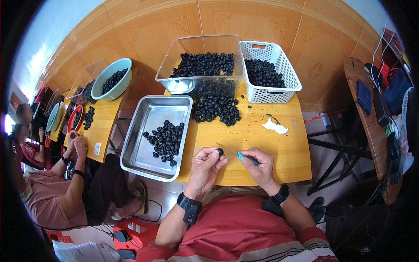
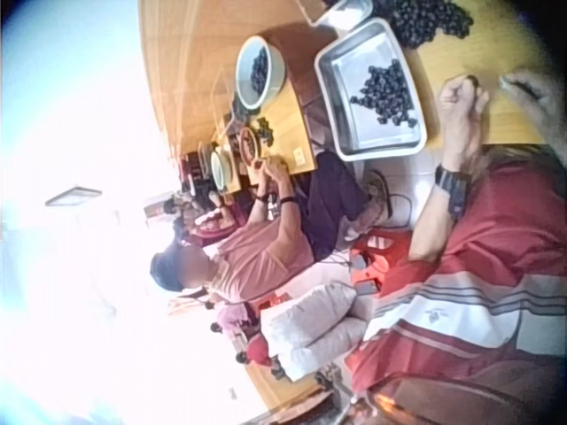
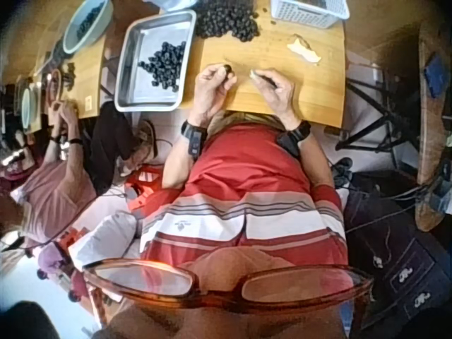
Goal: Peeling and cleaning small black seeds or fruits using a small knife.
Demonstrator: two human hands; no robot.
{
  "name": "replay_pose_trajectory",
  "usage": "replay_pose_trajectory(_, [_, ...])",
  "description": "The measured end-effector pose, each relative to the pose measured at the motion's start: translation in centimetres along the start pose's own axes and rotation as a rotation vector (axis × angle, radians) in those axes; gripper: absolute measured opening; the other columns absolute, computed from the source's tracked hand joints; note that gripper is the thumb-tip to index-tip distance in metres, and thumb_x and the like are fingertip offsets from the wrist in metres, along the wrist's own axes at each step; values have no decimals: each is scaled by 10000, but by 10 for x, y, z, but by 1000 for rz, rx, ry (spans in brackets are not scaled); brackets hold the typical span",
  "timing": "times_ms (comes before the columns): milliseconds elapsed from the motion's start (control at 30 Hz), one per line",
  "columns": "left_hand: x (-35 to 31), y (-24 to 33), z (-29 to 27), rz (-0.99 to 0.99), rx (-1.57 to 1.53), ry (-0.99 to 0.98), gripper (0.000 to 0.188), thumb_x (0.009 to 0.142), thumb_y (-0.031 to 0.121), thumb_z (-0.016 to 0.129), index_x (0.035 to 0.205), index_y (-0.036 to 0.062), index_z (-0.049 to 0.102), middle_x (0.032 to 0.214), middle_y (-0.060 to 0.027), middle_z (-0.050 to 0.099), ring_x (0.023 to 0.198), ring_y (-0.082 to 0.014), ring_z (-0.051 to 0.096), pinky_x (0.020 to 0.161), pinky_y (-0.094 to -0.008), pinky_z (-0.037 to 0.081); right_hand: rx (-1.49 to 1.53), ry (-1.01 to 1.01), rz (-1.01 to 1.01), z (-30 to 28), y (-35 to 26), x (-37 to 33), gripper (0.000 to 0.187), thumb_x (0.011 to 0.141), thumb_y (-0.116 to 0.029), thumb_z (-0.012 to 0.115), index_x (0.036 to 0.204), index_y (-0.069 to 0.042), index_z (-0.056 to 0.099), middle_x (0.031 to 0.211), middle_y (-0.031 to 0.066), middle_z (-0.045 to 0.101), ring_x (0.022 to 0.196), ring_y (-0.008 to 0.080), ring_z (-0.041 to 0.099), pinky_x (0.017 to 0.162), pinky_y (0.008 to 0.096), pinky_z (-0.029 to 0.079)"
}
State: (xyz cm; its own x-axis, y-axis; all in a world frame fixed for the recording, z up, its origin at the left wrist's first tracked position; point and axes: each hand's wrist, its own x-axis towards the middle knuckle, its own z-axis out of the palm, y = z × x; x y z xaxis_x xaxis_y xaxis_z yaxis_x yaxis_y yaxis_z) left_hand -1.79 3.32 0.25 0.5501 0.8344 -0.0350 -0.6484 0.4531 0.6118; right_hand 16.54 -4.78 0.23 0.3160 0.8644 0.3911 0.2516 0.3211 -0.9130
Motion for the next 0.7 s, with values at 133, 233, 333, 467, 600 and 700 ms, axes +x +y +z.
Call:
replay_pose_trajectory(133, [0,-3,-3,-11,-19,18,80,985,49,626,1056,42,663,1029,-71,691,923,-159,680,857,-327,621,14,-37,-67,1,1,-1,180,912,-118,746,1007,32,718,858,101,708,725,129,637,649,256,486])
replay_pose_trajectory(233, [1,-5,-5,-2,-25,12,78,986,49,624,1054,40,662,1032,-71,691,923,-157,680,858,-327,621,50,-33,-65,2,1,-2,175,905,-107,750,1002,36,718,859,101,707,725,127,635,646,254,485])
replay_pose_trajectory(333, [0,-4,-5,-11,-3,10,82,984,49,627,1055,33,666,1036,-69,691,924,-154,681,861,-327,620,22,-16,-82,3,7,-1,182,909,-112,749,1009,38,718,860,96,707,724,117,628,647,248,480])
replay_pose_trajectory(467, [-1,0,0,-8,35,2,93,974,38,639,1060,21,670,1037,-69,689,933,-152,681,865,-327,618,15,-2,-4,2,6,0,186,917,-121,746,1019,32,723,859,73,704,726,97,612,654,242,479])
replay_pose_trajectory(600, [-2,4,4,18,91,32,128,951,-12,655,1075,15,676,1032,-91,710,943,-164,702,880,-351,617,67,24,107,1,8,-1,197,937,-147,732,1049,16,729,860,41,705,739,68,596,670,229,482])
replay_pose_trajectory(700, [-2,4,3,77,164,11,156,920,-60,670,1062,4,673,1046,-105,703,957,-182,701,882,-354,611,78,22,149,0,6,0,214,947,-165,725,1061,16,728,868,34,710,754,63,602,687,225,493])
